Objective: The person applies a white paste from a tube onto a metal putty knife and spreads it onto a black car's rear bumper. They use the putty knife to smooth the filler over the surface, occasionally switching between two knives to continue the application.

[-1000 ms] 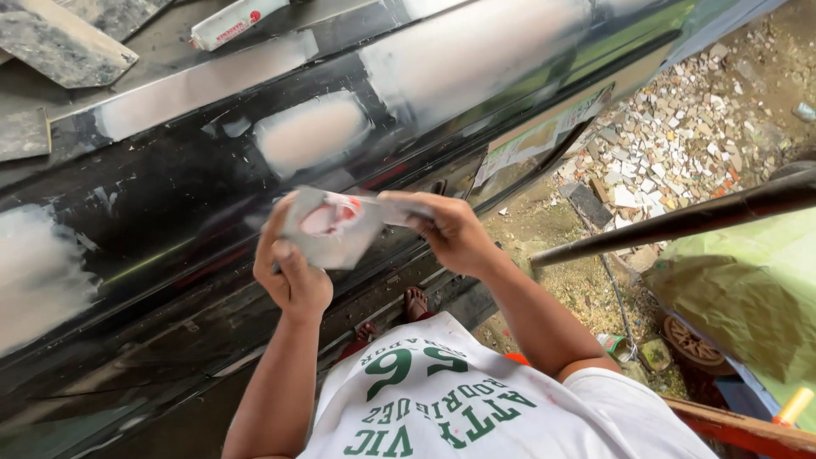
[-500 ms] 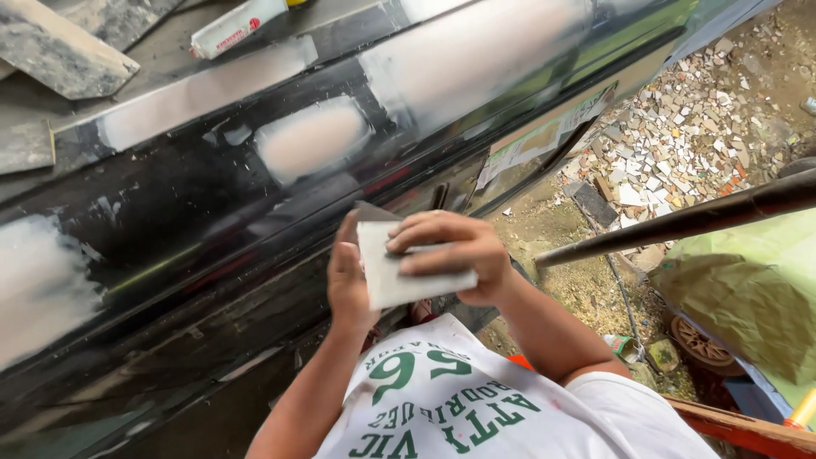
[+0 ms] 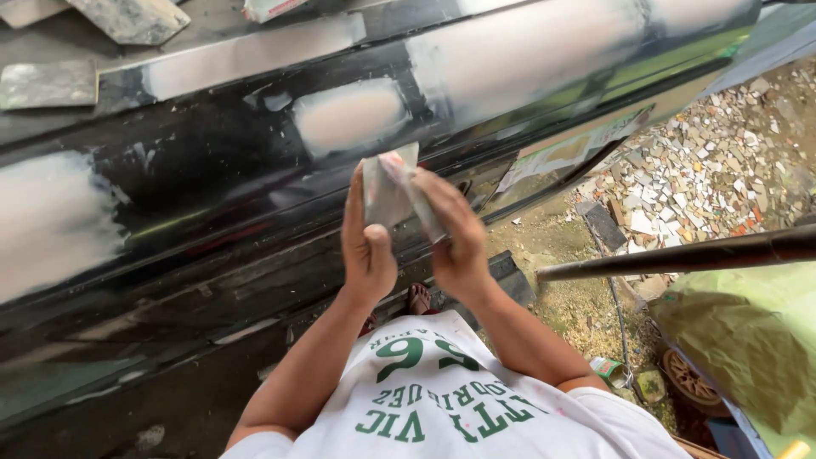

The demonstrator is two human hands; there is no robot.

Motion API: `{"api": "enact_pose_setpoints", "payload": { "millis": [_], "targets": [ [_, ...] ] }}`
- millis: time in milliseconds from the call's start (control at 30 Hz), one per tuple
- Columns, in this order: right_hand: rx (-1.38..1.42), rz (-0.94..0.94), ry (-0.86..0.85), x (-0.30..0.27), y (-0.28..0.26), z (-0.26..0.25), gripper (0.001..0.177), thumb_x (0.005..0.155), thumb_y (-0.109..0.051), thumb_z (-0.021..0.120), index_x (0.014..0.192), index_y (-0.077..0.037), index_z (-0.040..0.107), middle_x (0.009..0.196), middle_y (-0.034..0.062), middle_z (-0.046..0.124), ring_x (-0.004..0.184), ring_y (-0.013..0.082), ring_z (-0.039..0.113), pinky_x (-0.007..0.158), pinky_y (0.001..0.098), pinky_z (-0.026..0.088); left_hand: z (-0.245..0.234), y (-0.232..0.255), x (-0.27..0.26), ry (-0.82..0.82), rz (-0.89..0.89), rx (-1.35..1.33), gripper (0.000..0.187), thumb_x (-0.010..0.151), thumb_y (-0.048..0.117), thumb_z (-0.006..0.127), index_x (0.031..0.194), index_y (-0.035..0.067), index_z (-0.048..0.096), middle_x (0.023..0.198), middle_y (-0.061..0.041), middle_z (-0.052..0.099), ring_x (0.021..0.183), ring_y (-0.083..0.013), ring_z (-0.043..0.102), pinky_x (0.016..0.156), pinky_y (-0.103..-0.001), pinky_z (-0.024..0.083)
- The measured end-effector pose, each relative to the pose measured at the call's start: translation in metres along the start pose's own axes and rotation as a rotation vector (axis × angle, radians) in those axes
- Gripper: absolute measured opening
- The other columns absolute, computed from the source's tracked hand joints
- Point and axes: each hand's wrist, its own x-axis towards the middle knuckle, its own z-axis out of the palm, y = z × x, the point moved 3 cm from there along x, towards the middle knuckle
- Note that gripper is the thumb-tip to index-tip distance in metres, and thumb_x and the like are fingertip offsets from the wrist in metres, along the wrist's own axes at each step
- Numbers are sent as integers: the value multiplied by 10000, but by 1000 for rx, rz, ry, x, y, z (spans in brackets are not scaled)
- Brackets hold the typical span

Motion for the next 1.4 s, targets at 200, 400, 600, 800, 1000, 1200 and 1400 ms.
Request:
{"api": "enact_pose_setpoints", "payload": {
  "millis": [200,400,600,800,1000,1200,1400],
  "targets": [
    [-86,-154,-40,-4,3,2,424,972,23,377,1317,18,625,1308,238,621,1227,435,588,1043,564,458,3,9,7,-52,-47,-121,605,1091,379,244,1573,13,225,1559,-207,383,1418,-328,398,1143,-509,420],
    [-174,-261,-61,-2,8,3,457,934,68,380,1282,-7,666,1303,214,636,1232,417,590,1057,536,449,3,2,3,-43,-38,-127,600,1084,348,236,1563,-14,243,1517,-234,438,1377,-331,448,1114,-513,434],
    [-124,-291,-151,14,11,-31,383,921,-118,427,1095,-127,769,1279,157,654,1311,385,520,1139,484,353,-17,-2,11,-18,-135,-189,554,1098,363,291,1469,-29,417,1386,-224,543,1262,-304,534,1087,-487,447],
    [349,-29,-190,-5,28,-19,277,960,-174,592,1105,40,690,1233,340,627,1224,487,587,1007,531,479,-18,10,21,79,-238,-393,503,1072,333,363,1310,-35,609,831,-94,713,721,-56,612,682,-242,523],
    [246,342,12,-14,48,-30,221,1023,-195,551,1108,0,610,981,150,631,901,281,609,759,425,488,-29,3,13,30,3,-33,540,1081,359,317,1421,-14,509,931,-115,513,838,-158,425,732,-308,378],
    [611,701,384,3,20,-4,144,975,-211,636,971,-85,567,815,15,593,755,148,562,710,315,432,12,19,-3,-178,8,-244,651,1097,458,307,1612,81,177,1651,-103,246,1496,-254,261,1249,-440,238],
    [336,74,-80,4,11,-27,405,944,-434,571,924,-51,700,913,161,626,937,285,611,862,426,421,2,-38,-52,-163,-321,-467,558,1040,344,385,1457,-25,431,1252,-189,648,1063,-255,650,943,-456,526]
  ]
}}
